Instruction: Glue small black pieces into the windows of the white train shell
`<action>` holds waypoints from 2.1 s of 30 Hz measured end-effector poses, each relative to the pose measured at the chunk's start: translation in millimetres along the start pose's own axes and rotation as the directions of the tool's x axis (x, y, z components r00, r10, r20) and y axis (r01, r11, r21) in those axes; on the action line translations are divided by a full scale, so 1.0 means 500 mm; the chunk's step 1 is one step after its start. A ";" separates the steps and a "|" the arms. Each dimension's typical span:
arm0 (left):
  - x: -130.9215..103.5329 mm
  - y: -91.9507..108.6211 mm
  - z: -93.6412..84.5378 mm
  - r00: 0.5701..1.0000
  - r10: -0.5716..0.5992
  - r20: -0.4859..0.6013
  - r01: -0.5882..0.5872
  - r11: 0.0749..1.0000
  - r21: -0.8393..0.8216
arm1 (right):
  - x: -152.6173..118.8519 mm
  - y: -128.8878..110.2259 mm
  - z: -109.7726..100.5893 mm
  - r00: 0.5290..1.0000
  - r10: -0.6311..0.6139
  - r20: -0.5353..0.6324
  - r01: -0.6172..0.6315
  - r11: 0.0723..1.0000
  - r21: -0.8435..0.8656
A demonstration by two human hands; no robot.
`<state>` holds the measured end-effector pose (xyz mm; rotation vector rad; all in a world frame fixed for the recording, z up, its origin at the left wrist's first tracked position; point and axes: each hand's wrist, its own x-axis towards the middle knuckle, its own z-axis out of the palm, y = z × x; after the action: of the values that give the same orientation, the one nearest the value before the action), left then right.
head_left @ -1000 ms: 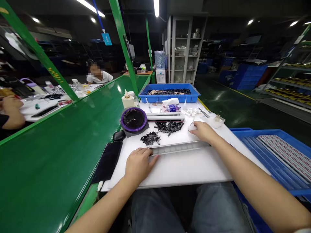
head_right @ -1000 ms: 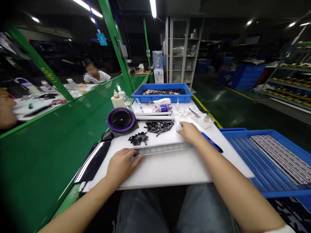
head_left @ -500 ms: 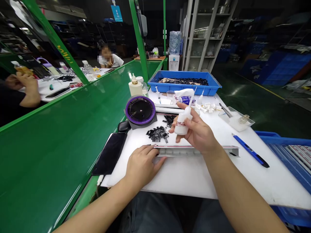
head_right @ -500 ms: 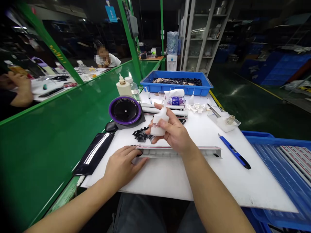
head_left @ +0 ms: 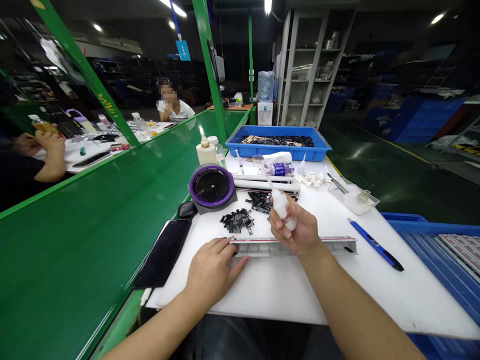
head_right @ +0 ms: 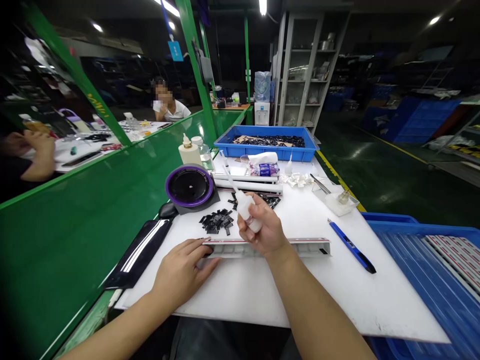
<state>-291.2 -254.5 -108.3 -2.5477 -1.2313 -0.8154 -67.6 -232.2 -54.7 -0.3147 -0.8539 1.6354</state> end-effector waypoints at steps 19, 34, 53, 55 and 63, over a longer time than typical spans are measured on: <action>0.002 0.005 -0.002 0.999 -0.018 0.034 0.019 1.000 -0.023 | 0.003 0.011 0.013 0.979 -0.003 -0.206 0.029 0.992 0.126; 0.010 0.007 -0.004 0.994 -0.055 0.091 0.059 0.998 -0.038 | -0.044 0.077 0.033 0.876 -0.477 0.068 0.304 0.438 -0.846; 0.007 0.008 0.003 0.989 -0.087 0.122 0.092 0.995 -0.034 | -0.039 0.089 0.037 0.827 -0.458 0.325 0.368 0.005 -0.930; 0.006 0.007 0.004 0.989 -0.091 0.119 0.096 0.995 -0.040 | -0.039 0.089 0.037 0.833 -0.450 0.322 0.363 0.006 -0.932; 0.004 0.004 0.009 0.993 -0.079 0.083 0.085 0.994 -0.064 | -0.041 0.095 0.036 0.869 -0.422 0.259 0.320 0.078 -0.944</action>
<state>-286.7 -252.7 -110.9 -2.6229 -1.3635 -0.7911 -108.7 -258.8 -79.4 -0.9707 -1.7161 0.3055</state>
